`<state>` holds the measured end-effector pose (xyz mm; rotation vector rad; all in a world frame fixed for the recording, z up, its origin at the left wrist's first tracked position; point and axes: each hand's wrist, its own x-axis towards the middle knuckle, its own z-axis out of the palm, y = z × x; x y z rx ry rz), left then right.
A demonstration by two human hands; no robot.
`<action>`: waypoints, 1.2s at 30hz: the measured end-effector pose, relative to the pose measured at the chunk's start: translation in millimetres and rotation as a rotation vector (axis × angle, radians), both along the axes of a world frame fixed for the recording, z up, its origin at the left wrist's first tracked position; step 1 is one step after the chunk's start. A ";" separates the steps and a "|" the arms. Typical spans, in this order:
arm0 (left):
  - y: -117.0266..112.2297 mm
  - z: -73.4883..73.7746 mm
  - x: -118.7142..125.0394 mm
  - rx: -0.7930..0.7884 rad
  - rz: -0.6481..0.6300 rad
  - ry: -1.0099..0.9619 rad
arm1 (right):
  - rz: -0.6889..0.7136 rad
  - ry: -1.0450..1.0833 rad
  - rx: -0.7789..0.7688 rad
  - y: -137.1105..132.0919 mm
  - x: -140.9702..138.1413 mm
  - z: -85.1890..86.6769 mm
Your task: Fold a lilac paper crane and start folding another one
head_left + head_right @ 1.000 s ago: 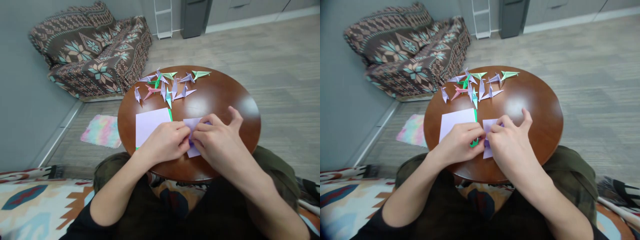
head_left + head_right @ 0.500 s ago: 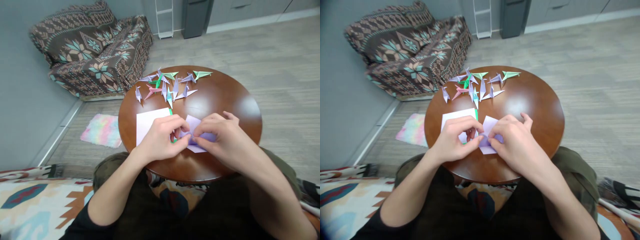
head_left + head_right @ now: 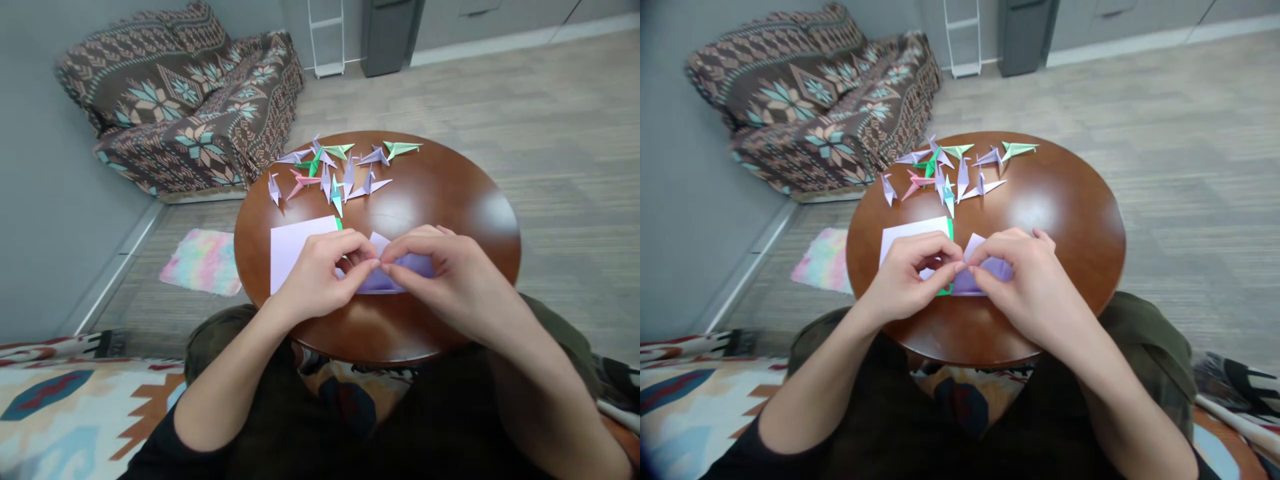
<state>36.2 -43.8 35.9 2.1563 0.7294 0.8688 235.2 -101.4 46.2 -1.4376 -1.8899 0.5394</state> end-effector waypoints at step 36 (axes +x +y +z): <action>6.4 -11.6 0.7 0.486 -0.117 0.102 | -0.042 -0.424 0.018 3.1 -13.3 -22.2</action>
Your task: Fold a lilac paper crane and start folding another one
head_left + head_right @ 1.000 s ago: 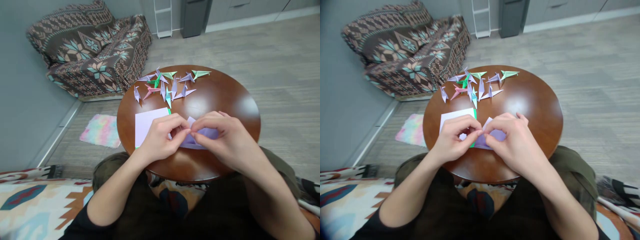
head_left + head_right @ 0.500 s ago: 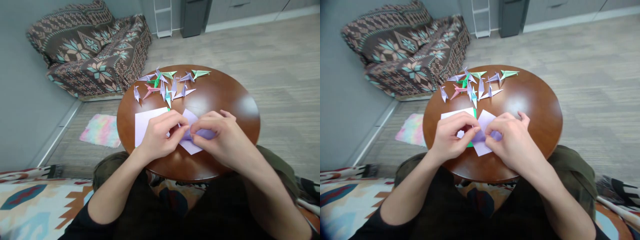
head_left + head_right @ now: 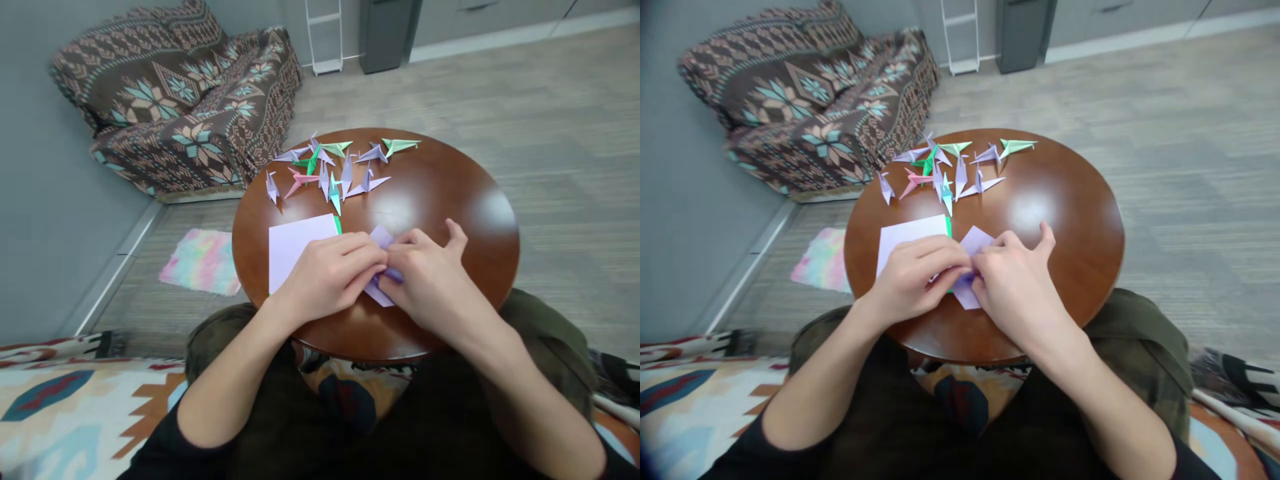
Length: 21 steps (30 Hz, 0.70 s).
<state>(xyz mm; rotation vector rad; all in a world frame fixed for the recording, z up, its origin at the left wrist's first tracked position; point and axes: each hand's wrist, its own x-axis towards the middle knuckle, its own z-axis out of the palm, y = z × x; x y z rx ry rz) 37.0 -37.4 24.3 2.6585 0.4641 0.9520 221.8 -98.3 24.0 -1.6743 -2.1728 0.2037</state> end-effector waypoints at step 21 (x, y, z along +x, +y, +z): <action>3.5 -18.9 5.2 -0.885 0.289 -0.434 | -0.148 0.619 0.097 11.6 35.1 13.9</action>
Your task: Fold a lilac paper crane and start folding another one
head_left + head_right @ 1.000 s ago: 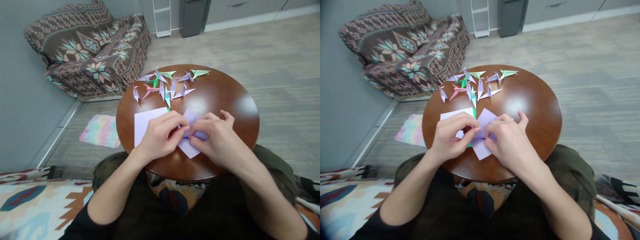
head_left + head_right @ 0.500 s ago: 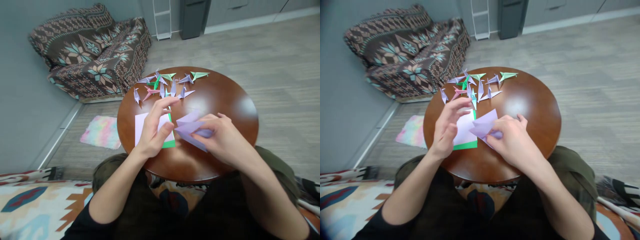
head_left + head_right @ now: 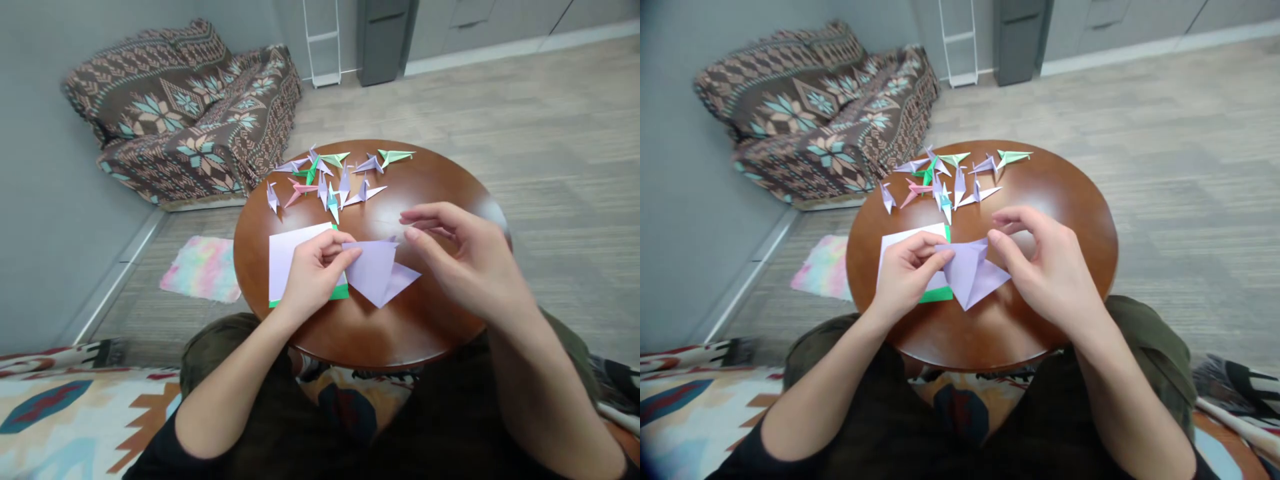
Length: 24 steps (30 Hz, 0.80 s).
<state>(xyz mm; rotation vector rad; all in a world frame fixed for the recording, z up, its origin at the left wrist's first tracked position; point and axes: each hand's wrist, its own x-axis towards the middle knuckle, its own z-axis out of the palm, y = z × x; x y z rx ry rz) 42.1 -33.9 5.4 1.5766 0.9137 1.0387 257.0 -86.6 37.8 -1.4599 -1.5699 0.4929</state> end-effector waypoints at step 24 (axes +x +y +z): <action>-9.9 7.9 -2.3 0.130 -0.086 0.139 | 0.364 -0.101 -0.117 0.7 -17.4 -6.0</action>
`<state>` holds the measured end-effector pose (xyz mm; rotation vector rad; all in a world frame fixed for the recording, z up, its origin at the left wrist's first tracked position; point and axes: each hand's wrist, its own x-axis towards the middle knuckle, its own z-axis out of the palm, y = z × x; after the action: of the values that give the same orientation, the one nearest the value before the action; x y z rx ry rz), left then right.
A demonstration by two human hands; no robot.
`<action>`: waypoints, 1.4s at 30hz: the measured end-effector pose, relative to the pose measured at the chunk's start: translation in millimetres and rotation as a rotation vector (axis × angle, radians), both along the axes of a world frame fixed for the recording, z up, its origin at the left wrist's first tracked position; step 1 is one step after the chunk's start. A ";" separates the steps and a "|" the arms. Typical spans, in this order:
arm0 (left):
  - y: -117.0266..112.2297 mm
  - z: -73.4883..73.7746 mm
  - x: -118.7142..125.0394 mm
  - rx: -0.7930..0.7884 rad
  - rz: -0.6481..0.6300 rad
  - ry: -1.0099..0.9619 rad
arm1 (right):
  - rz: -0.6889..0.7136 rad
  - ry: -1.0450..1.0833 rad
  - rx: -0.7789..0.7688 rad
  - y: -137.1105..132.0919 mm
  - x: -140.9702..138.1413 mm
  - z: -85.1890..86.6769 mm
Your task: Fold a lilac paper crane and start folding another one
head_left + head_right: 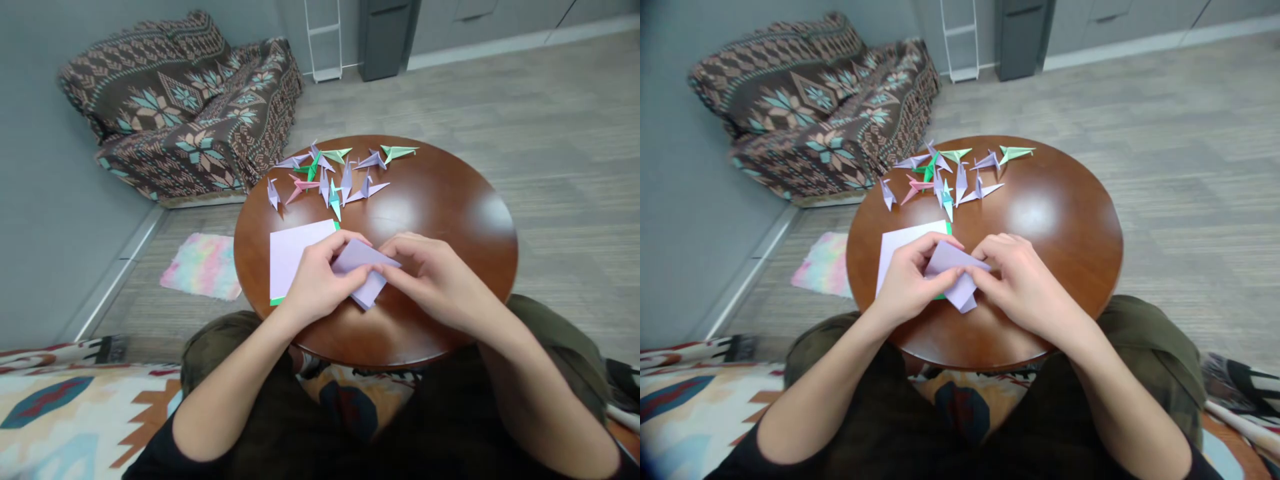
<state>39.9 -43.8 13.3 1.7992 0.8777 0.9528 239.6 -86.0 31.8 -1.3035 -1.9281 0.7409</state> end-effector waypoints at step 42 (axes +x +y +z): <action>30.0 1.6 -27.5 -0.015 -0.048 0.008 | -0.101 0.065 -0.097 -9.3 36.9 9.2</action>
<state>12.4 -13.8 14.9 1.8046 0.8415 0.9068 276.5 -95.3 41.0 -1.4075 -1.7805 0.8246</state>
